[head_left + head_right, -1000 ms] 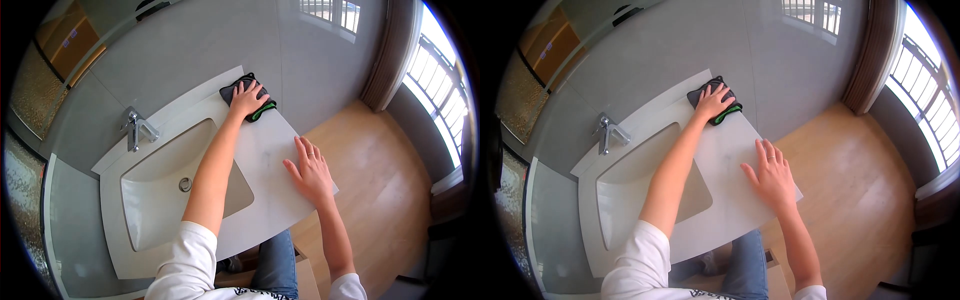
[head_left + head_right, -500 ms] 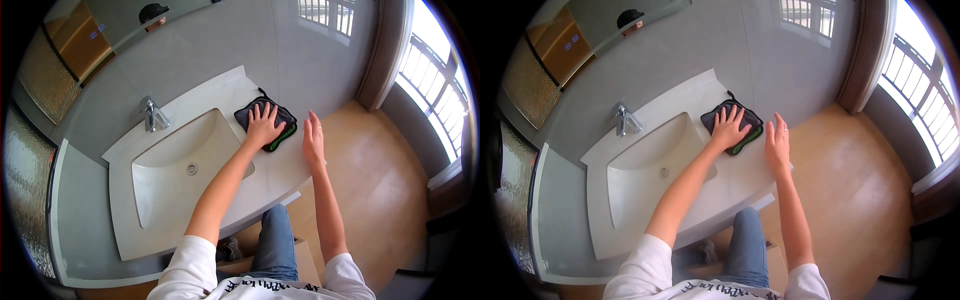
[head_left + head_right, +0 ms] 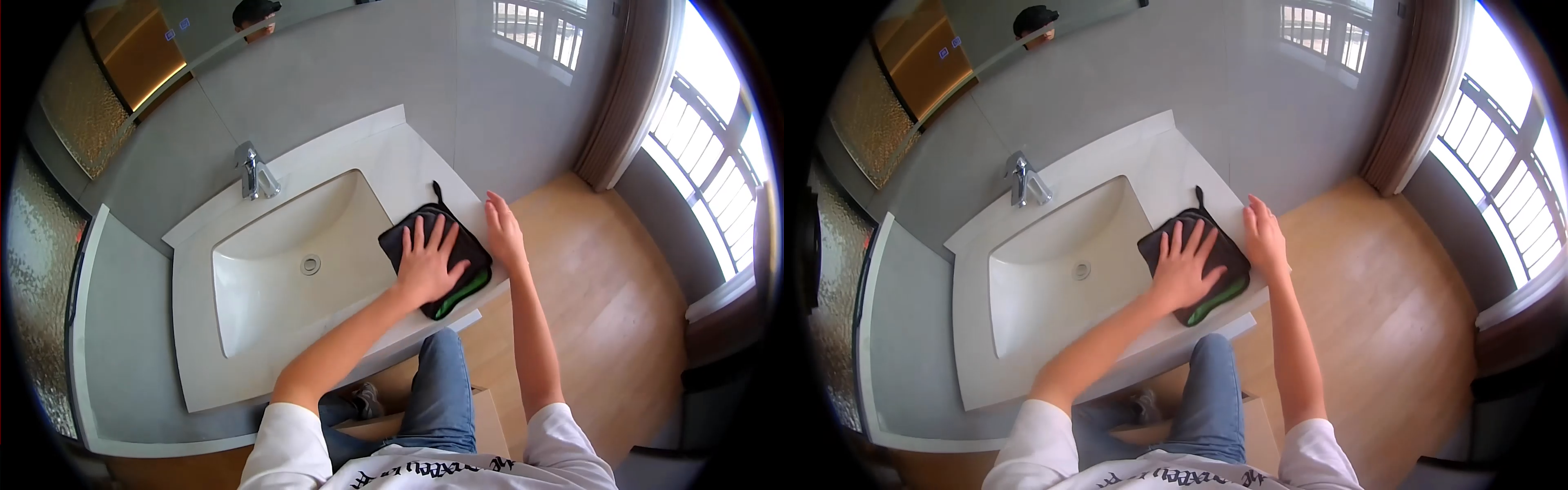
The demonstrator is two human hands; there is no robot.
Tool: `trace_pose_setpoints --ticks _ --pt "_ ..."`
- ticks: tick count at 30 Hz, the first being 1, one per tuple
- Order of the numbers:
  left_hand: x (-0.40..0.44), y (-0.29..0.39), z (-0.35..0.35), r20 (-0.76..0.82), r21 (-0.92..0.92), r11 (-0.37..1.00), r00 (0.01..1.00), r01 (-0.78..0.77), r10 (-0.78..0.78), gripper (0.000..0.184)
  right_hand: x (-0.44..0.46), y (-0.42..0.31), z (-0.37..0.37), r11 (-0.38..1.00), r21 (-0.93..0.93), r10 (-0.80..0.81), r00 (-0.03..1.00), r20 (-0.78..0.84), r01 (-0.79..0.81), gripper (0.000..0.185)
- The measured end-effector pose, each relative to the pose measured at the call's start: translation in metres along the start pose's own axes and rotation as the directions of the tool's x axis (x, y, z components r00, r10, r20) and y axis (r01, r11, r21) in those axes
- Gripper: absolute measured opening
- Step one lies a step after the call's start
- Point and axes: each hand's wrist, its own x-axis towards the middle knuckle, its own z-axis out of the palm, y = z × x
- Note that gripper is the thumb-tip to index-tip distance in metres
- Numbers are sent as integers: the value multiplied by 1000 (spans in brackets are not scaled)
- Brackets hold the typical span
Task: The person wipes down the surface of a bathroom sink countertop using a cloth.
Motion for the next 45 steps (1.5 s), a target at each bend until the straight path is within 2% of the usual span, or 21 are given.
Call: trace_pose_setpoints --ticks 1,2,4,6,8,12,14,19,24,26,30,33,35,36,39,40,42,43,44,45 --pt "11 -10 4 -11 9 999 999 43 -42 73 -2 -3 4 987 -156 -39 999 -4 38 44" --pt "22 -21 8 -27 30 995 996 90 -89 73 -4 -7 7 987 -158 -41 999 1 41 44" --pt "50 -46 16 -48 44 982 982 182 -180 73 -11 -22 5 895 -434 -60 993 104 100 42" --pt "78 -73 23 -55 53 954 955 295 -292 74 -12 -22 6 878 -455 -102 987 121 147 41" --pt "107 -102 26 -12 75 913 916 400 -400 74 -10 -23 4 891 -440 -40 986 161 108 43" --pt "148 -151 32 -15 96 876 881 472 -473 75 -10 -26 4 902 -425 8 983 186 73 41" --pt "164 -166 34 -22 100 864 869 494 -495 75 -11 -22 6 877 -466 -45 985 165 118 37" --pt "199 -178 36 -52 116 803 811 585 -583 70 -11 -32 2 890 -447 -3 983 186 88 38" --pt "192 -174 38 -71 118 812 820 572 -567 69 -10 -33 1 915 -399 20 979 202 64 41" --pt "183 -160 37 -48 114 831 838 545 -543 69 -10 -29 3 898 -429 -16 983 181 94 45" --pt "149 -115 40 -114 135 855 865 501 -489 69 -9 -29 3 883 -446 -84 983 161 148 49" --pt "116 -73 43 -230 109 904 895 414 -382 66 -7 -29 0 908 -353 -189 973 133 224 48" --pt "95 -47 42 -242 72 927 908 367 -341 63 -3 -26 -3 968 -108 -215 972 92 225 45" --pt "83 -32 40 -242 59 937 915 344 -321 62 -3 -25 -6 966 -113 -223 970 97 234 45" --pt "49 9 35 -267 -11 962 927 271 -264 60 -1 -19 -9 958 208 -219 973 74 199 37" --pt "38 20 36 -284 -56 970 928 235 -241 60 -5 -15 -9 958 203 -221 972 80 201 37" --pt "20 34 34 -235 -140 975 951 171 -201 61 -8 -14 -13 950 258 -251 924 290 177 34" --pt "14 37 29 -250 -144 975 947 169 -201 61 -15 -18 -15 958 120 -285 903 322 260 34" --pt "7 35 24 -287 -163 973 936 160 -202 63 -22 -14 -11 928 -131 -292 900 324 349 37" --pt "-4 32 18 -317 -182 972 927 151 -203 66 -33 -20 -14 907 -269 -234 919 317 324 37"
